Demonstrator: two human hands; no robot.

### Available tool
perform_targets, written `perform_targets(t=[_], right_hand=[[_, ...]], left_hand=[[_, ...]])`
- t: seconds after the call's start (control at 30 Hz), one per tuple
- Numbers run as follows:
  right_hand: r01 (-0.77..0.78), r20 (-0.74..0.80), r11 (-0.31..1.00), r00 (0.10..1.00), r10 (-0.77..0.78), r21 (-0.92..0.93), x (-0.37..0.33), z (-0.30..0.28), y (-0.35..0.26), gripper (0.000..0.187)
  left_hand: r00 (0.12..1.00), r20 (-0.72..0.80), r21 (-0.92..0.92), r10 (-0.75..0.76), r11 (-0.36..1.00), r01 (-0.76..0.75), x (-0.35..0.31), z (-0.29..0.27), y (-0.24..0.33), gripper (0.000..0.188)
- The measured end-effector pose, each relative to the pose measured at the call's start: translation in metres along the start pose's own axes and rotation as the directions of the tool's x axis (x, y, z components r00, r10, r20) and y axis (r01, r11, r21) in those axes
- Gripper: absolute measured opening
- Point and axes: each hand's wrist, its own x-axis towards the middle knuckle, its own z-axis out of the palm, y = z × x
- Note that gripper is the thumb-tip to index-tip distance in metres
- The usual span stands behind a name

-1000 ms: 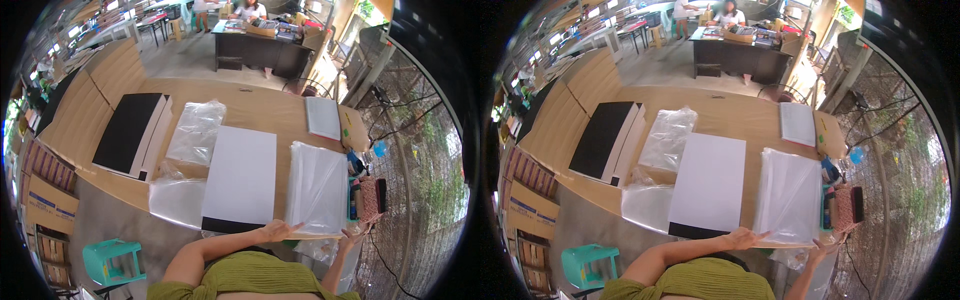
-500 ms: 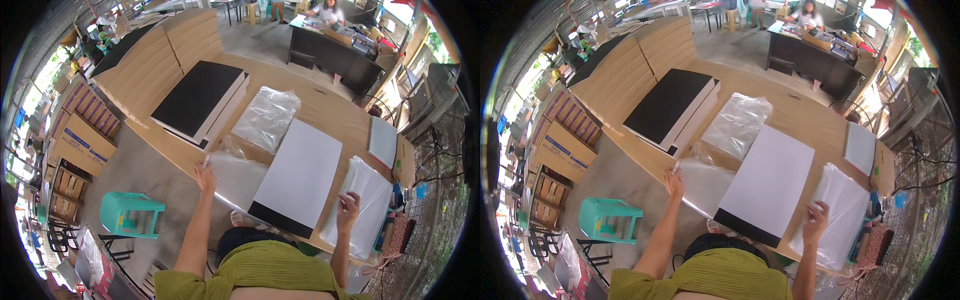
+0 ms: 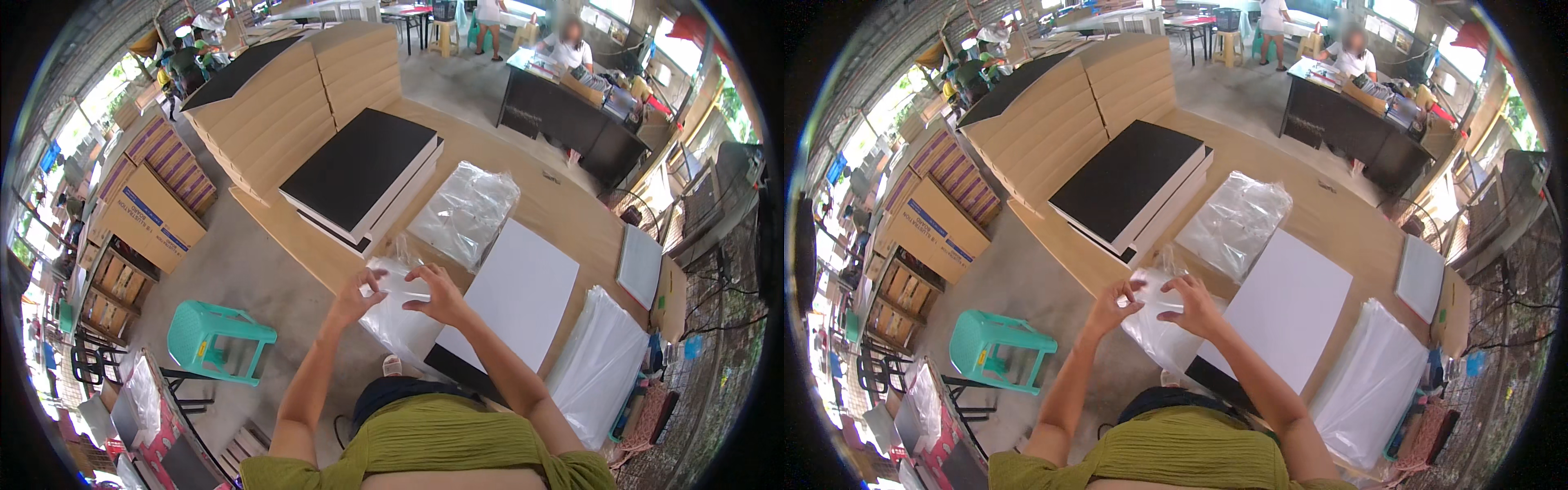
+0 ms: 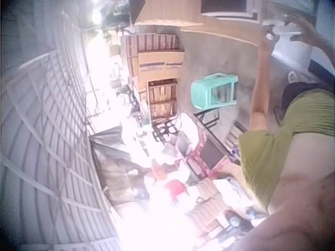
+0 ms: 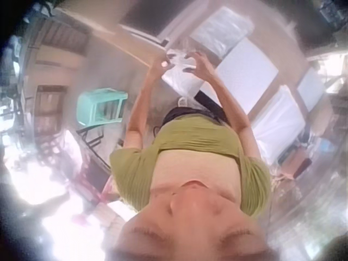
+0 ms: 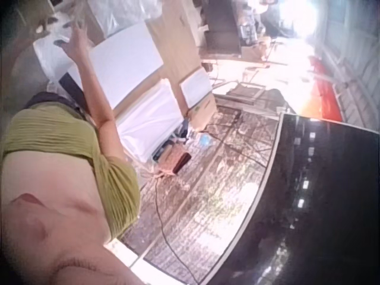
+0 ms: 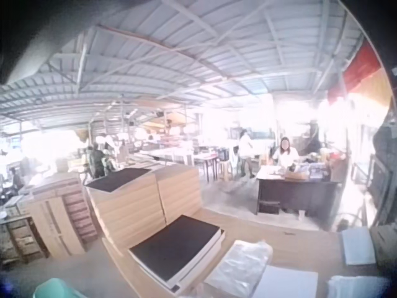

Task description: The person places black and white boards into clear plastic bags and then stacks the bags on a table.

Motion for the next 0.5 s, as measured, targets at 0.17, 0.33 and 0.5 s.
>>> perform_targets(t=[0.17,0.33,0.5], right_hand=[[-0.059,0.007,0.990,0.998,0.058,0.130,0.010,0.016,0.016,0.011],[0.091,-0.221,0.996,0.971,-0.088,0.003,0.006,0.016,0.024,0.011],[0.082,-0.303,0.996,0.949,-0.085,-0.023,0.008,0.012,0.023,0.015]], left_hand=[[0.984,0.072,-0.186,-0.165,0.967,0.176,0.006,0.014,0.012,0.034],[0.987,0.034,-0.141,-0.159,0.977,0.162,0.015,0.024,0.006,0.041],[0.949,0.182,-0.306,-0.256,0.903,0.302,0.016,0.036,-0.020,0.034]])
